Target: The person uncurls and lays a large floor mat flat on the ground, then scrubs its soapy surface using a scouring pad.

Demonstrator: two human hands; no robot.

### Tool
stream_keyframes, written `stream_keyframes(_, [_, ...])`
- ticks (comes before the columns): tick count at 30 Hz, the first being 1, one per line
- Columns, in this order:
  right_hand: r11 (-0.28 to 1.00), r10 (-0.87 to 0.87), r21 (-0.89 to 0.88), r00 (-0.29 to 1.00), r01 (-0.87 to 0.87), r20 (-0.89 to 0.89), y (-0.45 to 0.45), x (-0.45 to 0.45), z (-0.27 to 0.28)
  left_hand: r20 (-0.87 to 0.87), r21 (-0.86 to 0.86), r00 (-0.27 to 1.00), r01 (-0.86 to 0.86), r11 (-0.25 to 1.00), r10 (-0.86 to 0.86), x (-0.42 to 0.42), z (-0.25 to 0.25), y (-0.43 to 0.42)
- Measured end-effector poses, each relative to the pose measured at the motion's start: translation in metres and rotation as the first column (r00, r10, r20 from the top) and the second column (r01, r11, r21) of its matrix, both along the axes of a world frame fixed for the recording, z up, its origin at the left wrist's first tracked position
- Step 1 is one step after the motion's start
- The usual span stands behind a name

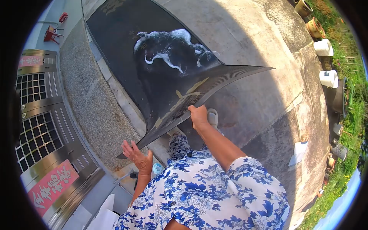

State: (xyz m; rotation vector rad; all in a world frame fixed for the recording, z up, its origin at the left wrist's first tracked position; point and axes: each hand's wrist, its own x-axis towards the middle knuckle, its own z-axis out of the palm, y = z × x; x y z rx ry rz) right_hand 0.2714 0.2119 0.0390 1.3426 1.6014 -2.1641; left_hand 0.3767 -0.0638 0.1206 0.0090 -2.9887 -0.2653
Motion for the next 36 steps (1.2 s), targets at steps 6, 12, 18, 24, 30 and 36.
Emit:
stream_keyframes(6, [0.998, 0.033, -0.054, 0.994, -0.039, -0.106, -0.007, -0.017, 0.021, 0.284, -0.052, 0.941, 0.209, 0.977, -0.186, -0.047, -0.034, 0.121])
stream_keyframes(12, [0.967, 0.244, -0.073, 0.97, -0.244, -0.002, 0.001, -0.015, 0.044, 0.382, 0.233, 0.921, -0.018, 0.972, -0.075, -0.049, -0.04, 0.125])
stream_keyframes(18, [0.876, 0.159, -0.476, 0.979, -0.08, 0.127, 0.057, -0.019, 0.041, 0.376, 0.307, 0.911, 0.051, 0.95, -0.17, -0.069, -0.028, 0.108])
stream_keyframes(24, [0.74, -0.55, -0.394, 0.827, 0.546, 0.113, 0.206, -0.005, -0.015, 0.422, 0.253, 0.854, 0.211, 0.944, -0.304, -0.093, -0.009, 0.114])
stream_keyframes(30, [0.64, -0.654, -0.41, 0.741, 0.65, 0.153, 0.298, 0.034, -0.039, 0.385, 0.252, 0.846, 0.288, 0.924, -0.368, -0.105, 0.011, 0.108])
stream_keyframes(36, [0.796, -0.535, -0.184, 0.812, 0.577, 0.234, 0.336, 0.007, -0.04, 0.404, 0.242, 0.856, 0.239, 0.94, -0.321, -0.118, 0.029, 0.104])
